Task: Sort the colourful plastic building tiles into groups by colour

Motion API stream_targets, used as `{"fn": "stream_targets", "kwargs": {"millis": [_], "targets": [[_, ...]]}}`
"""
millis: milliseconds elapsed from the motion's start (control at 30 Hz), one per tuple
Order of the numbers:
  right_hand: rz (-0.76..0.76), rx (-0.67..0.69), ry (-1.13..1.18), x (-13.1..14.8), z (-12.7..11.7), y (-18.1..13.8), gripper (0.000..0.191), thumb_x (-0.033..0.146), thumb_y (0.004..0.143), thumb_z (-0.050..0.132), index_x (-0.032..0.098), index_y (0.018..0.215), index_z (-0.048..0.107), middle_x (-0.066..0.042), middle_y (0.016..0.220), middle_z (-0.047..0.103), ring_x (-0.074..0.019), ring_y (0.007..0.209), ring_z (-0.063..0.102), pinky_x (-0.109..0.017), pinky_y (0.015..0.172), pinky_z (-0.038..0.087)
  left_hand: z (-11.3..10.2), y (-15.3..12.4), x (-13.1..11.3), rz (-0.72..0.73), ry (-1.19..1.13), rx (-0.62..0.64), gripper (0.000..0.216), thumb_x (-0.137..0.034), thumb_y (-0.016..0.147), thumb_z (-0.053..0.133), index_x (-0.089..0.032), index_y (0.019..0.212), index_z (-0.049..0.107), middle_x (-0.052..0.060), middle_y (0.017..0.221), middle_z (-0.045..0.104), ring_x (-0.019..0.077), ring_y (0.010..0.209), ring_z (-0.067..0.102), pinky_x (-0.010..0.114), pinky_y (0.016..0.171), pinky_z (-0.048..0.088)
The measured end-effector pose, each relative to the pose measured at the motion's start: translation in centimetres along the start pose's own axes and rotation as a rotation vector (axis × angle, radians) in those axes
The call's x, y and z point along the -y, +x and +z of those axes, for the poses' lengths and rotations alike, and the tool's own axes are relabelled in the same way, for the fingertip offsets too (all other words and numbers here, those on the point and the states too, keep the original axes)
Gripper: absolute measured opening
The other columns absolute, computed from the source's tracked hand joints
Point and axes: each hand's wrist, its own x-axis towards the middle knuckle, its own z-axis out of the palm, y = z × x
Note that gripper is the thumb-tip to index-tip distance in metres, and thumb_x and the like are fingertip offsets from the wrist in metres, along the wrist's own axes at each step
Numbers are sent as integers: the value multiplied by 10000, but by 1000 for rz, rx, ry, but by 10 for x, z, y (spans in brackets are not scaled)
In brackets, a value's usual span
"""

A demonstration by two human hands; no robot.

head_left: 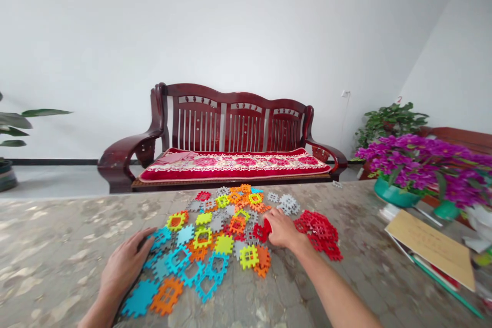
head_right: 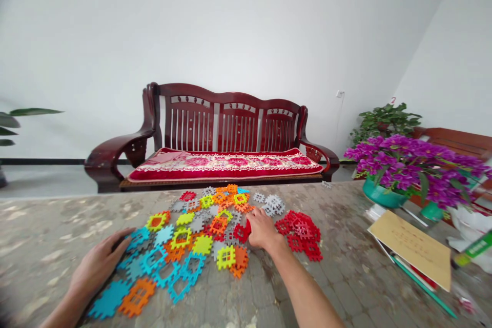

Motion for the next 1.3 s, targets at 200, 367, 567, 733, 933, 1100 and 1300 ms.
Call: {"fn": "stream_targets", "kwargs": {"millis": [200,367,567,733,933,1100,1300], "targets": [[-19,-2,7,-2,2,-2,410,100,680,573,214,1073,585,-81,1180,576,-252,1117,479,-335,889,381,0,-1,-1,22,-7,-42,502,-496,861,388,-230,1169,682,76,1257,686,290,1180,612,404,1046,452],[2,19,-46,-3,4,-2,379,118,692,563,184,1064,591,-113,1131,625,-258,1057,546,-343,879,385,0,0,0,2,-13,-27,503,-504,867,390,-241,1188,674,67,1276,676,289,1196,602,409,1053,447],[139,-55,55,-17,0,-20,404,136,661,570,183,1059,624,-104,1046,683,-248,995,613,-304,843,404,1,1,3,-8,-11,-5,506,-518,875,373,-251,1188,667,58,1302,660,283,1217,587,416,1068,432],[295,-227,264,-59,-11,-40,434,182,677,567,220,1104,631,-62,1047,715,-220,970,645,-283,843,437,-1,-1,0,1,-6,1,510,-512,880,356,-244,1189,660,68,1289,664,286,1203,589,422,1059,431],[449,-305,354,-117,-20,-57,531,252,661,621,198,1189,628,-70,1082,718,-228,980,661,-316,878,465,-1,0,-1,-12,7,26,524,-505,891,329,-237,1225,631,75,1323,636,283,1226,568,416,1076,405],[509,-320,343,-144,-12,-65,530,267,632,656,203,1159,663,-68,1017,737,-242,924,678,-335,852,488,0,0,0,-19,21,36,518,-502,891,327,-248,1226,629,60,1343,627,278,1234,562,405,1073,406],[459,-466,360,-161,-3,-66,517,311,666,666,200,1171,661,-94,1157,693,-238,968,667,-351,877,500,-3,0,-2,-17,29,31,529,-510,890,312,-247,1218,634,60,1335,633,270,1221,573,401,1078,400]]}}
